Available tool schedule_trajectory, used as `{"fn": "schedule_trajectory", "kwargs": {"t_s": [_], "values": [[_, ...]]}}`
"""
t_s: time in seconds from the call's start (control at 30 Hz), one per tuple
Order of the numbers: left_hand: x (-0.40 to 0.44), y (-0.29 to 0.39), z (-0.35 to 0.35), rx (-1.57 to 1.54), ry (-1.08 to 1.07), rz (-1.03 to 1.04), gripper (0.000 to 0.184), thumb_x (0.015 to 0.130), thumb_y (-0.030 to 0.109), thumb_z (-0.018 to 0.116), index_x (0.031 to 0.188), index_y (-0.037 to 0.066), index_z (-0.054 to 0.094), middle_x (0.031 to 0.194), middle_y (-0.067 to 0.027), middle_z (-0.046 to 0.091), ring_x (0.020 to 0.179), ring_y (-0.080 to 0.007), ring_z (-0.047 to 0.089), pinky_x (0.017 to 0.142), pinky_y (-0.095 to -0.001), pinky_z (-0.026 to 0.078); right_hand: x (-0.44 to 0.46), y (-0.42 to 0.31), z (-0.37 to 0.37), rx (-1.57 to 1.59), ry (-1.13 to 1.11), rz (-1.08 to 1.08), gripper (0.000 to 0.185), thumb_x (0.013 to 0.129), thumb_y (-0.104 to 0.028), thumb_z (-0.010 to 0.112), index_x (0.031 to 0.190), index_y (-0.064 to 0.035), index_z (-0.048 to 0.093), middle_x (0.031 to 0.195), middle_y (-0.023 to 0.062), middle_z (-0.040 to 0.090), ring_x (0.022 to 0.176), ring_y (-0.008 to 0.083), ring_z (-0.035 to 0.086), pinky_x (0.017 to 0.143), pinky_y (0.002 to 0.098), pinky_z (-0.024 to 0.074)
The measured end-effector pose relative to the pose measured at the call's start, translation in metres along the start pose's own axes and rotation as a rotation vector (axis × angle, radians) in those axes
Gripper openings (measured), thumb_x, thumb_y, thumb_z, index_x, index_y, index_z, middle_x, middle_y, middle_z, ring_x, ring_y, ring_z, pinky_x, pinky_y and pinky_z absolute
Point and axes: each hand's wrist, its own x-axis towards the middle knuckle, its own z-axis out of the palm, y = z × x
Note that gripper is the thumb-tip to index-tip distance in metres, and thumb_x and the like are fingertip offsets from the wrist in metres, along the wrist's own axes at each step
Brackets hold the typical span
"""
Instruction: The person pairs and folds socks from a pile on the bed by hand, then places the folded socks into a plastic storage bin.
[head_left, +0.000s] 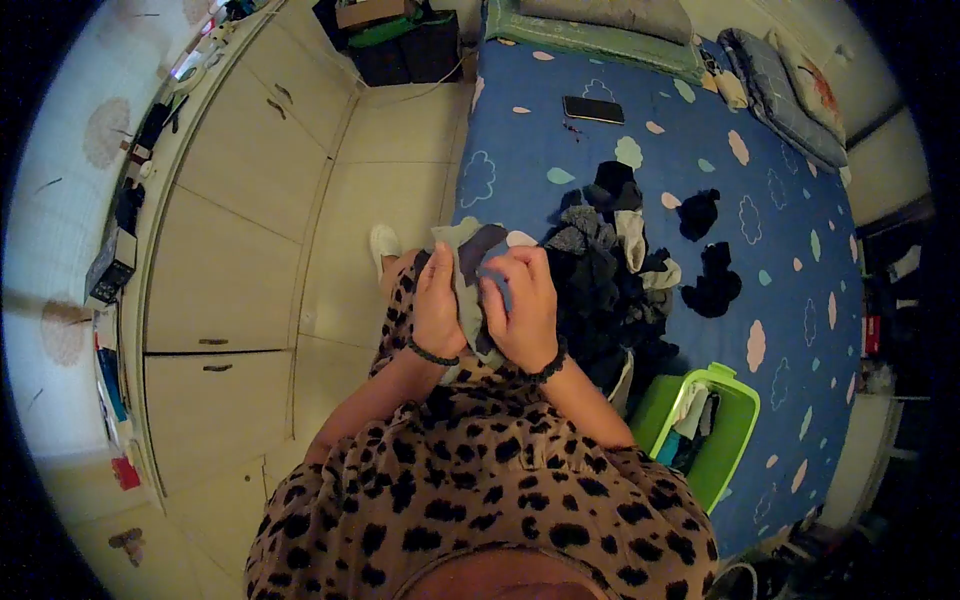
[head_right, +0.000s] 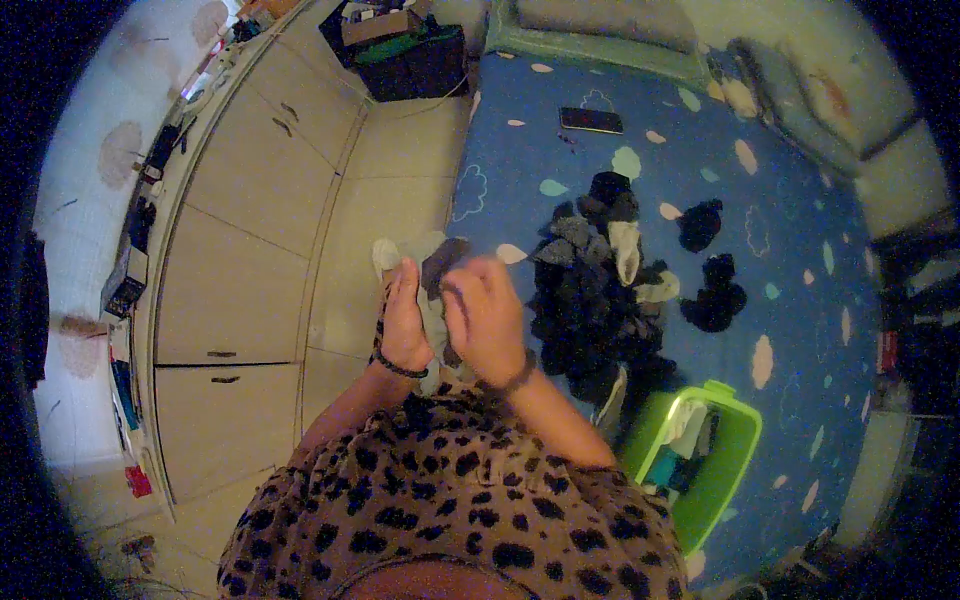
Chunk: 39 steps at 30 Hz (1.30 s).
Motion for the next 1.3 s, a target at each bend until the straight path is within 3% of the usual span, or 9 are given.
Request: {"fn": "schedule_trajectory", "kwargs": {"t_s": [0.1,0.4,0.47,0.77,0.9,0.97,1.1,1.2,1.3], "values": [[0.001,-0.001,-0.004,-0.023,-0.031,-0.032,0.036,0.104,0.031,0.038,0.113,0.001,0.055,0.105,-0.0071,0.063,0.093,-0.0158,0.061,0.081,-0.0308,0.053,0.0,-0.001,-0.001,0.009,-0.034,-0.124,0.019,0.075,0.0,0.066,0.091,-0.0024,0.059,0.093,0.0152,0.053,0.082,0.034,0.055,0.071,0.0364,0.0474],[-0.006,-0.007,-0.005,0.387,0.068,0.177,0.029,0.102,0.028,0.043,0.109,0.003,0.056,0.105,-0.0037,0.059,0.096,-0.0133,0.055,0.086,-0.0287,0.045,-0.004,0.004,0.001,0.127,-0.143,0.103,0.015,0.074,-0.003,0.066,0.082,0.0007,0.055,0.083,0.0142,0.053,0.072,0.0309,0.053,0.062,0.0341,0.044],[-0.001,-0.014,-0.019,0.543,0.048,0.281,0.019,0.101,0.022,0.048,0.1,0.004,0.055,0.091,0.0018,0.057,0.081,-0.0044,0.05,0.072,-0.0213,0.043,-0.008,0.01,0.004,0.153,-0.171,0.143,0.015,0.074,-0.002,0.064,0.081,0.0013,0.052,0.076,0.0137,0.052,0.065,0.0266,0.052,0.059,0.0323,0.0422],[-0.004,-0.018,-0.005,0.327,0.099,0.221,0.019,0.1,0.017,0.051,0.086,0.005,0.052,0.08,0.0045,0.051,0.074,-0.0026,0.043,0.066,-0.02,0.038,-0.018,0.016,0.013,0.285,-0.157,0.36,0.01,0.077,-0.002,0.06,0.083,0.0003,0.052,0.072,0.0056,0.049,0.063,0.0136,0.046,0.058,0.0274,0.0396],[-0.006,-0.017,0.005,0.309,0.15,0.182,0.02,0.1,0.017,0.051,0.083,0.006,0.053,0.08,0.005,0.051,0.073,-0.0021,0.044,0.066,-0.0198,0.039,-0.027,0.026,0.017,0.291,-0.172,0.446,0.014,0.076,-0.006,0.064,0.078,-0.0004,0.051,0.071,0.0122,0.051,0.06,0.0226,0.048,0.056,0.0335,0.0404],[0.001,-0.026,-0.019,0.289,0.078,0.185,0.02,0.099,0.018,0.052,0.083,0.007,0.054,0.079,0.0053,0.052,0.073,-0.0022,0.046,0.065,-0.02,0.039,-0.029,0.03,0.019,0.382,-0.162,0.445,0.008,0.084,-0.004,0.058,0.087,-0.0017,0.051,0.074,-0.0029,0.047,0.068,0.0067,0.041,0.06,0.0229,0.0376],[-0.004,0.002,-0.006,0.528,0.104,0.279,0.019,0.099,0.019,0.052,0.084,0.008,0.054,0.077,0.0052,0.051,0.071,-0.0026,0.046,0.065,-0.0207,0.04,-0.014,0.017,-0.003,0.472,-0.194,0.495,0.006,0.088,-0.005,0.055,0.089,-0.0032,0.049,0.079,-0.0037,0.048,0.071,0.0058,0.041,0.063,0.0214,0.0376],[0.001,0.008,-0.003,0.136,0.238,0.141,0.019,0.098,0.019,0.053,0.084,0.008,0.054,0.077,0.0048,0.05,0.071,-0.0038,0.046,0.064,-0.0212,0.04,-0.015,0.028,-0.01,0.521,-0.17,0.353,0.006,0.092,-0.006,0.053,0.093,-0.0062,0.047,0.086,-0.0036,0.047,0.076,0.0042,0.041,0.067,0.0199,0.036],[-0.006,0.008,0.0,0.383,0.287,0.215,0.016,0.098,0.017,0.053,0.086,0.006,0.052,0.079,0.0039,0.05,0.074,-0.0041,0.046,0.065,-0.0218,0.04,-0.018,0.026,-0.011,0.538,-0.147,0.392,0.008,0.092,-0.008,0.055,0.094,-0.0062,0.048,0.087,-0.004,0.047,0.076,0.0039,0.041,0.068,0.0198,0.0368]]}}
